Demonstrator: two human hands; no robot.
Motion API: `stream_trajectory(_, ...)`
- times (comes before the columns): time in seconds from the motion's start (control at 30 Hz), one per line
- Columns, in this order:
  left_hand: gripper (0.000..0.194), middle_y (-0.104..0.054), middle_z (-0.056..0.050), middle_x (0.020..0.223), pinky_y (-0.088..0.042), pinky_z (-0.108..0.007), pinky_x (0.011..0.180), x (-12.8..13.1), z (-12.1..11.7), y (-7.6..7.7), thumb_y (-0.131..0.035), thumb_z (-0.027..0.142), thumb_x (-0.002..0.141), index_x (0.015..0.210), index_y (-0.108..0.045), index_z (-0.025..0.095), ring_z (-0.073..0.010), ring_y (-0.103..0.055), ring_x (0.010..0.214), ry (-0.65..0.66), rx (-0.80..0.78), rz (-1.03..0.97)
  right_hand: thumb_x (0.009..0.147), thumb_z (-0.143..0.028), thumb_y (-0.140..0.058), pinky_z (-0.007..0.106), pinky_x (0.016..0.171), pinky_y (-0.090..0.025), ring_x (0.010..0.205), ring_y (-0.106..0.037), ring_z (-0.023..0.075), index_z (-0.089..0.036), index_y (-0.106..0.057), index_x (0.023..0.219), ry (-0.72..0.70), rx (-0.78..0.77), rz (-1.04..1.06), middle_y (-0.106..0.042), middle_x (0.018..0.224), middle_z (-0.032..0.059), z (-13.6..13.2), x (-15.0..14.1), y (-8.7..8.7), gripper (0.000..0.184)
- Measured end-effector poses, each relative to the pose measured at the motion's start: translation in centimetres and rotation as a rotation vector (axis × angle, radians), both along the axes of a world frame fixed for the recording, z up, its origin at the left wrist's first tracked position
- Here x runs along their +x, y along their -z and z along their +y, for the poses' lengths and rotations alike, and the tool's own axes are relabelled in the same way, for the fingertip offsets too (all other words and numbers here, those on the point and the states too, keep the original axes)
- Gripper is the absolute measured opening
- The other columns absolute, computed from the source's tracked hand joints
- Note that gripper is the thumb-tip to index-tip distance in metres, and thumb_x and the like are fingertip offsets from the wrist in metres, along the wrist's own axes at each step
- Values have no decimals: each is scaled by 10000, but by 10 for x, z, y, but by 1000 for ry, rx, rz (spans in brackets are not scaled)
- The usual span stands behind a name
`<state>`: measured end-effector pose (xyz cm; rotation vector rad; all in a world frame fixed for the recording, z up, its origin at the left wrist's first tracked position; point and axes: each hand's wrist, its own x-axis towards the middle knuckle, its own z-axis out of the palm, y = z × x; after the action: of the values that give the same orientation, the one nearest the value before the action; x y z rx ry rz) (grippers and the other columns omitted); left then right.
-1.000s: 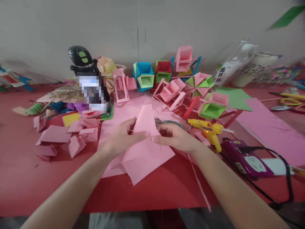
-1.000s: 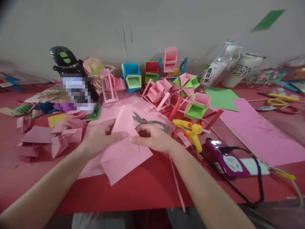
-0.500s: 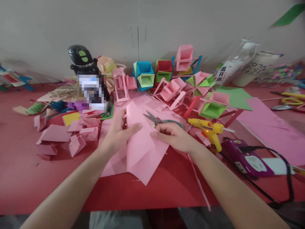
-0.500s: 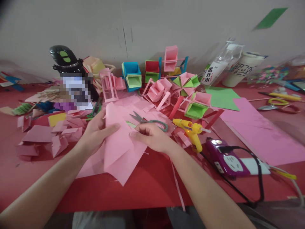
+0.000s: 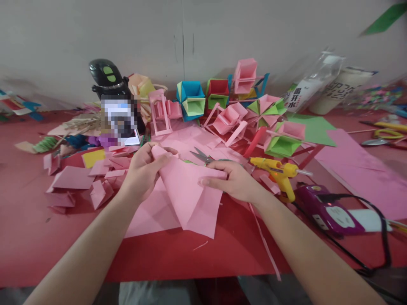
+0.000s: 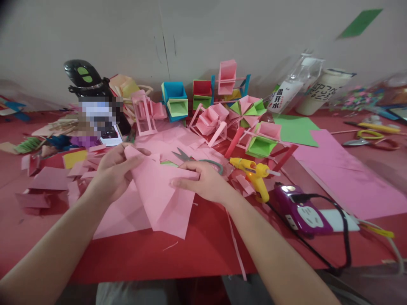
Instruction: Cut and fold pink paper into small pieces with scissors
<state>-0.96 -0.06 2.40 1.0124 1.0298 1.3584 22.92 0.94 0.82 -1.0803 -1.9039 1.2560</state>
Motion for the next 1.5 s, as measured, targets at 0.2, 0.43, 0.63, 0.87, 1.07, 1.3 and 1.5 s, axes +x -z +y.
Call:
stream_trajectory(0.2, 235, -734, -25, 986, -553, -271, 669, 0, 3, 1, -744, 239, 839, 869, -517, 188, -153, -698, 786, -36, -32, -72, 906, -502, -645, 284, 663, -396, 734, -551, 152, -192, -725, 860, 27, 36, -4, -639, 795, 12, -1, -3, 3, 324)
stream_trajectory(0.43, 215, -738, -36, 1008, -551, -252, 676, -12, 10, 1, -748, 310, 858, 852, -567, 193, -162, -709, 856, -74, 22, -37, 921, -536, -600, 272, 523, -310, 584, -403, 126, -190, -664, 777, 132, 20, 5, -472, 629, -17, -4, -4, -1, 380)
stream_trajectory(0.63, 244, -751, -76, 1044, -587, -277, 667, -41, 13, 0, -813, 356, 794, 755, -637, 193, -160, -683, 773, 129, 5, 113, 908, -473, -647, 342, 788, -478, 849, -606, 213, -214, -723, 848, 244, 156, 63, -704, 887, 49, 3, 2, -2, 277)
stream_trajectory(0.87, 238, -748, -94, 1117, -576, -310, 734, -56, 15, 3, -853, 331, 729, 657, -669, 200, -217, -702, 896, 294, 62, 189, 882, -477, -692, 357, 844, -499, 895, -645, 228, -228, -759, 853, 364, 70, 192, -713, 922, 41, 6, 9, 2, 259)
stream_trajectory(1.07, 242, -762, -114, 1051, -547, -412, 822, -70, 14, -1, -894, 372, 635, 596, -713, 216, -326, -691, 1030, 358, 115, 426, 858, -453, -728, 388, 913, -508, 990, -673, 251, -248, -796, 901, 361, 85, 182, -758, 984, 28, 5, 10, -2, 221)
stream_trajectory(1.3, 201, -778, -67, 876, -547, -408, 842, -78, 12, -9, -927, 304, 539, 585, -742, 241, -350, -679, 1004, 414, 58, 523, 879, -460, -702, 378, 846, -532, 979, -688, 250, -251, -811, 922, 244, 36, 146, -774, 993, 38, 5, 10, -4, 240)
stream_trajectory(1.5, 236, -780, -98, 1065, -591, -430, 767, -76, 5, -16, -825, 291, 677, 911, -839, 266, -371, -691, 960, 632, 81, 583, 885, -467, -684, 359, 761, -537, 936, -700, 260, -223, -809, 981, 273, 7, 92, -781, 918, 57, 4, 12, -7, 291)
